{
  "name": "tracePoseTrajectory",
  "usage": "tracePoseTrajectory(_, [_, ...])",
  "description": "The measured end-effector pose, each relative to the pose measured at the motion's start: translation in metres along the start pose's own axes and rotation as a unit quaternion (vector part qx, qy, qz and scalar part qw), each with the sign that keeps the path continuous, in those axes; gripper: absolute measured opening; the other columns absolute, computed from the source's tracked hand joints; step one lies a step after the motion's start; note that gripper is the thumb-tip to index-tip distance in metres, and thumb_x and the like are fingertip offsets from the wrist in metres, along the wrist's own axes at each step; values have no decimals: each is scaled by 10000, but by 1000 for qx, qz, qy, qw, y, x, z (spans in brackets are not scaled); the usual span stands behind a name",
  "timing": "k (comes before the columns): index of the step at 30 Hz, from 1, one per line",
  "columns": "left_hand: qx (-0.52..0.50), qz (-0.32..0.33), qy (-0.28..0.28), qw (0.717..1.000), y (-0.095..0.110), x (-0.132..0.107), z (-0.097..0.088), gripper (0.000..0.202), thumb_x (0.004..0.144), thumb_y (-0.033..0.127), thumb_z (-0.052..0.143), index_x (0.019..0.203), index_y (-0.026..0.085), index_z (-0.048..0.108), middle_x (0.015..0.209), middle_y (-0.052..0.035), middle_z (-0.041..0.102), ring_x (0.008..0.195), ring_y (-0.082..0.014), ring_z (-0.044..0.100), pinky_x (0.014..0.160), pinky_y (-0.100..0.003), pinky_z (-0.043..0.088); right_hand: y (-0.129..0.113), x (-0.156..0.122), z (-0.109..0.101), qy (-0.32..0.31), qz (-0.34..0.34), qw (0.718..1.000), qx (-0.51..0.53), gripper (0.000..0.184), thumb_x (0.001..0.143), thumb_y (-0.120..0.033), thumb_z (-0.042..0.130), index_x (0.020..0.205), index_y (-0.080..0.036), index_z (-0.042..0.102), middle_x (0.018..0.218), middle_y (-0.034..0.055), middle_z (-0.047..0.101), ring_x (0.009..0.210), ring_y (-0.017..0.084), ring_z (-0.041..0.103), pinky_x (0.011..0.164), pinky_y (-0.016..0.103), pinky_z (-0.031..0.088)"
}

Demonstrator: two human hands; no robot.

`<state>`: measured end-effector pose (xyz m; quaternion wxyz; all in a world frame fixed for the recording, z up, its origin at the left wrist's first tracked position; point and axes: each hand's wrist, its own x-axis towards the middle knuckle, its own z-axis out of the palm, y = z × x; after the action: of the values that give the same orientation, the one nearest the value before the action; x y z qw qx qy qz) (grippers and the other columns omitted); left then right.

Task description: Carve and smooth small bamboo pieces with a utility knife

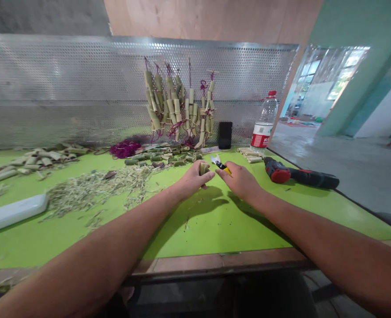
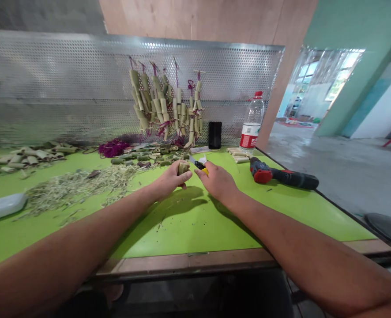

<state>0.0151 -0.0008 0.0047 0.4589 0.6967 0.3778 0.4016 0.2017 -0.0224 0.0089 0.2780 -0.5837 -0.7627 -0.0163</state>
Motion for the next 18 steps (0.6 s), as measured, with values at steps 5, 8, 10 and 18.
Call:
tracePoseTrajectory(5, [-109,-12,-29,994,-3,5,0,202,851,296,630,930,185,480,696,44,461,572,-70,460,599,-233,478,0,0,1,-1,-16,1000,25,372,951,-540,409,863,-196,519,717,30,587,624,160,486,533,263,232])
tracePoseTrajectory(8, [-109,-16,-28,993,-4,6,-3,158,850,262,629,914,158,529,761,9,537,644,-81,543,712,-283,520,-1,-1,2,-13,-37,998,46,358,952,-524,413,882,-193,530,719,29,591,631,157,498,537,258,237])
tracePoseTrajectory(10, [-109,-19,-23,994,-4,6,-6,155,856,242,610,969,154,549,792,-6,567,672,-93,570,725,-294,517,-2,-2,2,-29,-60,997,45,355,952,-521,417,898,-192,538,724,29,595,637,156,505,541,256,238])
tracePoseTrajectory(18, [-56,24,-31,998,-2,3,-3,361,777,129,568,1130,191,527,723,33,469,611,-94,447,569,-232,371,-3,-5,3,-40,-90,995,-9,417,968,-560,366,909,-185,540,733,35,609,638,158,506,539,256,223])
